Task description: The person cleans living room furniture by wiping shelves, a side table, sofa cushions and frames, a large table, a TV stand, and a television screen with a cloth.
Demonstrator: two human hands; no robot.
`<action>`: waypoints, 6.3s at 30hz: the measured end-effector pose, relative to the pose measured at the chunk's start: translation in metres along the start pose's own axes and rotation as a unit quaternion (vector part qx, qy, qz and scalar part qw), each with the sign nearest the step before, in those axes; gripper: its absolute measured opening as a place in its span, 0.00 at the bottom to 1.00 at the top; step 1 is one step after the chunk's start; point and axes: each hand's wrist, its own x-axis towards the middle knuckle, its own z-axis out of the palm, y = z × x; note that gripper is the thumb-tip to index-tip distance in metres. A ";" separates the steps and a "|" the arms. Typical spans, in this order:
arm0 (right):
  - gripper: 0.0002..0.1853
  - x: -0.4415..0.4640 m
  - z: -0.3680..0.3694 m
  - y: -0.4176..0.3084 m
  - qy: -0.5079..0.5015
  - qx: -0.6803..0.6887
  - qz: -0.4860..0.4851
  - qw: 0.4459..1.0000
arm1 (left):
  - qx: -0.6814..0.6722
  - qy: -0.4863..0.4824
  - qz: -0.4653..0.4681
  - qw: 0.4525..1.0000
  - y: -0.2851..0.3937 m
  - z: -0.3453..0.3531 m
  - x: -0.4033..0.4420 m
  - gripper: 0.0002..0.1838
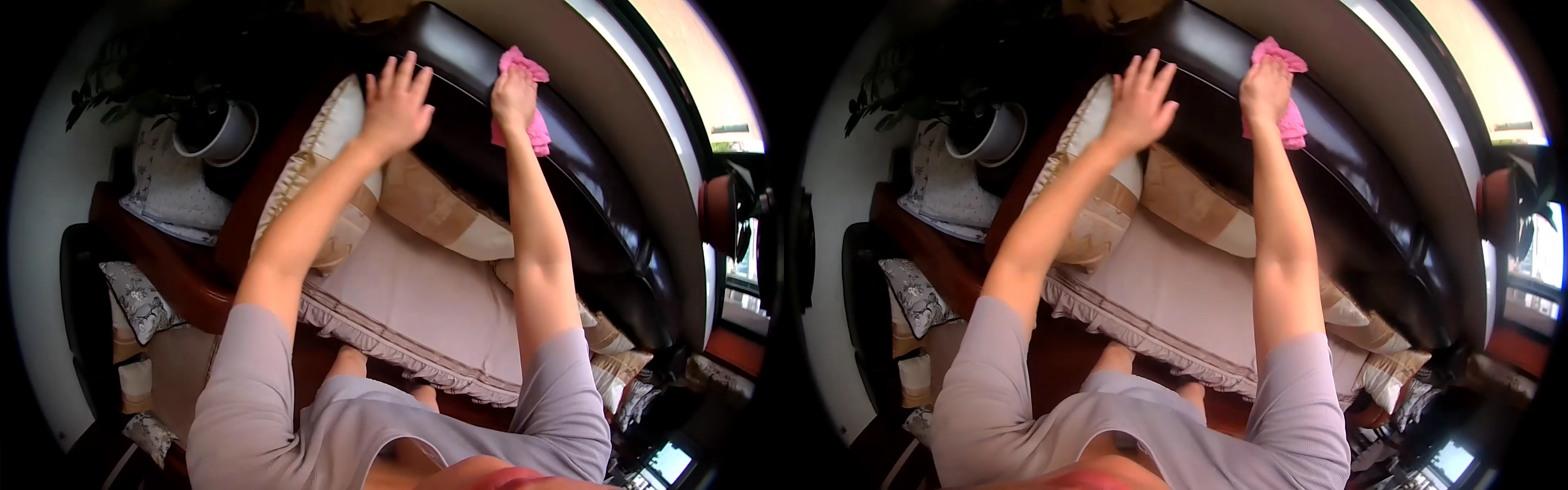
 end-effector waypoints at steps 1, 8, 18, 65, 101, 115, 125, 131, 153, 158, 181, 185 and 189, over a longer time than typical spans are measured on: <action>0.25 0.011 0.010 -0.022 -0.002 0.002 -0.013 1.000 | -0.028 0.007 0.013 0.999 -0.036 -0.010 -0.001 0.28; 0.25 0.065 0.041 -0.131 -0.023 0.017 -0.052 0.998 | -0.098 -0.027 -0.212 0.972 -0.253 -0.060 -0.153 0.23; 0.14 0.088 0.032 -0.186 -0.058 0.075 -0.265 0.960 | 0.222 -0.123 -0.301 0.919 -0.253 0.011 -0.240 0.31; 0.39 -0.166 0.115 -0.479 -0.468 0.105 0.133 0.868 | 0.055 0.008 -0.383 0.922 -0.266 0.005 -0.245 0.31; 0.14 -0.465 -0.320 -0.516 -0.755 0.567 0.220 0.244 | -0.705 0.425 -0.470 0.320 -0.022 -0.332 -0.599 0.29; 0.15 -0.422 -0.277 -0.655 -0.642 0.597 0.149 0.458 | -0.646 0.329 -0.531 0.439 -0.188 -0.399 -0.588 0.20; 0.15 -0.369 -0.158 -0.687 -0.274 0.323 -0.479 0.769 | -0.586 0.318 -0.709 0.231 -0.166 -0.285 -0.631 0.20; 0.30 -0.469 -0.130 -0.676 -0.395 0.273 -0.530 0.699 | -0.284 0.167 -0.583 0.742 -0.241 -0.377 -0.575 0.19; 0.38 -0.270 0.101 -1.158 -0.119 0.128 -0.657 0.733 | 0.112 0.149 -0.526 0.830 -0.770 -0.374 -0.462 0.33; 0.34 -0.261 0.101 -1.187 -0.128 0.142 -0.635 0.748 | -0.017 -0.034 -0.486 0.873 -0.743 -0.464 -0.416 0.23; 0.17 -0.217 0.086 -1.260 -0.480 0.791 0.089 0.369 | 0.303 -0.122 -0.609 0.722 -0.750 -0.679 -0.612 0.83; 0.21 -0.216 -0.060 -1.227 -0.551 0.709 -0.073 0.434 | 0.251 -0.156 -0.641 0.708 -0.752 -0.684 -0.604 0.81; 0.31 -0.262 -0.071 -1.256 -0.129 0.360 -0.564 0.732 | 0.223 -0.140 -0.624 0.736 -0.751 -0.689 -0.606 0.80</action>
